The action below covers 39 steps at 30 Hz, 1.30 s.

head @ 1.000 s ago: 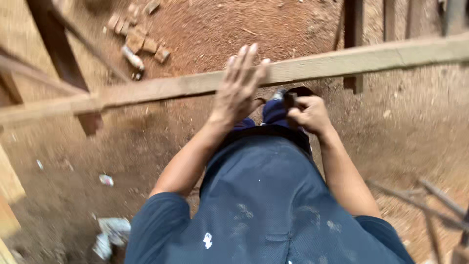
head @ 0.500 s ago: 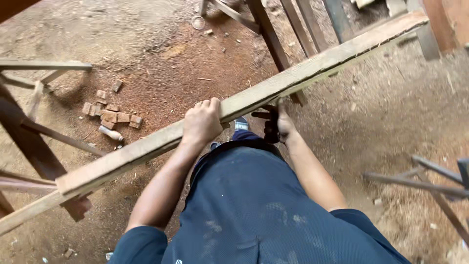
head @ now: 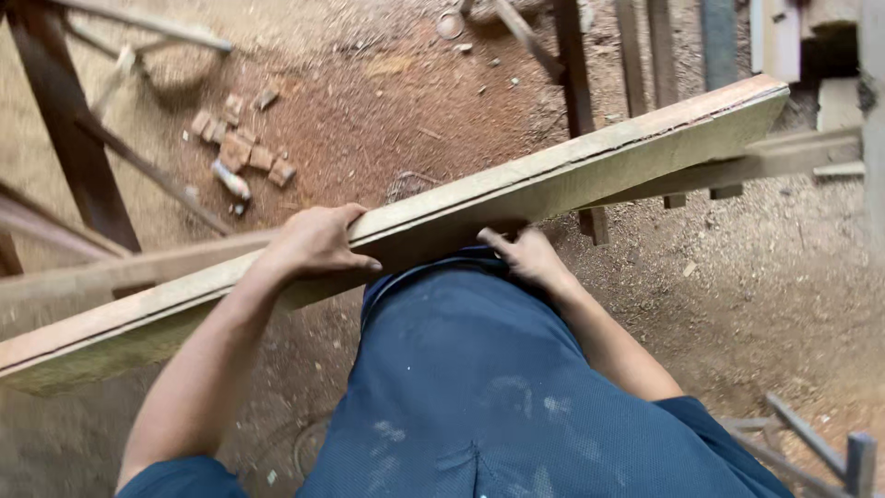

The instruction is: The person sands a long wooden plank resting on a workbench using a sanding block. They repeatedly rub the block along the plank's length, flip the plank to sand the opposite side, and continue smoothing the surface. The person wears sandals and works in a cluttered workshop environment.

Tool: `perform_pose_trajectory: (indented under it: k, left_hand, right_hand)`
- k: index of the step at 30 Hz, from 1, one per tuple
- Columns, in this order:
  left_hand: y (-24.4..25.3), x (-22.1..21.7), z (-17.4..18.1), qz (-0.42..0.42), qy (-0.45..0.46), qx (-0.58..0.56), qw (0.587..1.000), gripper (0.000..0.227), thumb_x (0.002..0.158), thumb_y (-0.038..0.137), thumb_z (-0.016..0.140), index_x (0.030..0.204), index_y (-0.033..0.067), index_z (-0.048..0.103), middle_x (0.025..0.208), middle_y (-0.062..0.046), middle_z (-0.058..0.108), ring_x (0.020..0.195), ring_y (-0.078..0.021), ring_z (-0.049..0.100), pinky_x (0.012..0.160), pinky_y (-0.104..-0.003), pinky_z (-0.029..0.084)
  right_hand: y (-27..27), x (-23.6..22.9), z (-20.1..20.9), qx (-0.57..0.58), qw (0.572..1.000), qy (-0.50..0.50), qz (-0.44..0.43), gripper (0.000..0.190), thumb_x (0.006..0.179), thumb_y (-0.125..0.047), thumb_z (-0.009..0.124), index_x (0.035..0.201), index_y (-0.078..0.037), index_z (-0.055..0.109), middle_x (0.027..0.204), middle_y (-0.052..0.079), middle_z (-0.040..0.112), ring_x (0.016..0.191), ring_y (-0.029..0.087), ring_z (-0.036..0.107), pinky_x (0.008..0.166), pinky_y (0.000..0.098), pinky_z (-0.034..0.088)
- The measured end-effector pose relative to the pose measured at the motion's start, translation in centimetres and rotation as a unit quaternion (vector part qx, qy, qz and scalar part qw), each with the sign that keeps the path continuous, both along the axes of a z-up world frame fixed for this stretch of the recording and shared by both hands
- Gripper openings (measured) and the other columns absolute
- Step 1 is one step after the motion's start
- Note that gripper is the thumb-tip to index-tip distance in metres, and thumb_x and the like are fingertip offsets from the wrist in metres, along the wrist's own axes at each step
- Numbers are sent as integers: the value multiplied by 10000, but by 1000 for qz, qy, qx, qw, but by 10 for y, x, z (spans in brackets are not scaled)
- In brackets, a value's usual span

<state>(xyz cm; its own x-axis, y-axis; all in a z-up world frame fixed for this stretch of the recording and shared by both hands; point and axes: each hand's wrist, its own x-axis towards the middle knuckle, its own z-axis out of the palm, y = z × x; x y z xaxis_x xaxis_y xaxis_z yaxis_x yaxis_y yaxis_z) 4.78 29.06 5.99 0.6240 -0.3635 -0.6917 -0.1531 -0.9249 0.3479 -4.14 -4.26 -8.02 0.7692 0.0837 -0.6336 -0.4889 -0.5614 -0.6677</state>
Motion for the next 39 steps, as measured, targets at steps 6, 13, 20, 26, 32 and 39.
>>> perform_pose_trajectory:
  k: [6,13,20,26,32,39]
  left_hand:
    - [45,-40,5,123,53,-45,990,809,612,482,894,1286,110,647,1123,-166,750,1079,-317,704,949,-426,535]
    - [70,-90,-35,353,260,-132,889,713,712,506,778,1303,117,697,1170,-106,783,1030,-248,747,954,-383,559]
    - [51,-128,-60,410,216,-231,856,751,636,358,878,1275,22,669,1111,-120,783,993,-186,722,918,-337,551]
    - [52,-133,-67,466,233,-233,821,731,641,283,870,1299,30,676,1076,-102,785,921,-164,721,872,-325,573]
    - [62,-139,-79,466,196,-268,820,749,666,253,866,1345,15,657,1118,-90,777,944,-145,699,898,-307,561]
    - [71,-115,-78,392,200,-166,882,894,612,373,880,1406,73,599,1285,-92,733,1133,-194,696,1033,-349,487]
  right_hand:
    - [4,40,94,76,986,108,102,500,892,-484,615,959,-8,749,804,76,758,517,110,561,432,313,508]
    - [25,82,108,108,959,190,179,531,915,-547,539,1037,-61,715,727,1,705,478,117,549,420,283,476]
    - [45,81,46,64,951,248,175,671,957,-635,491,953,-28,777,636,51,653,477,128,529,459,295,454]
    - [40,90,42,-23,967,131,218,687,909,-628,593,911,37,768,642,107,705,519,153,644,520,337,539]
    - [3,156,33,-18,996,68,-49,704,916,-696,571,1068,-13,651,628,61,618,485,119,612,441,288,507]
    - [2,152,51,108,980,78,-151,442,927,-482,685,956,-43,641,654,19,618,422,69,539,362,252,444]
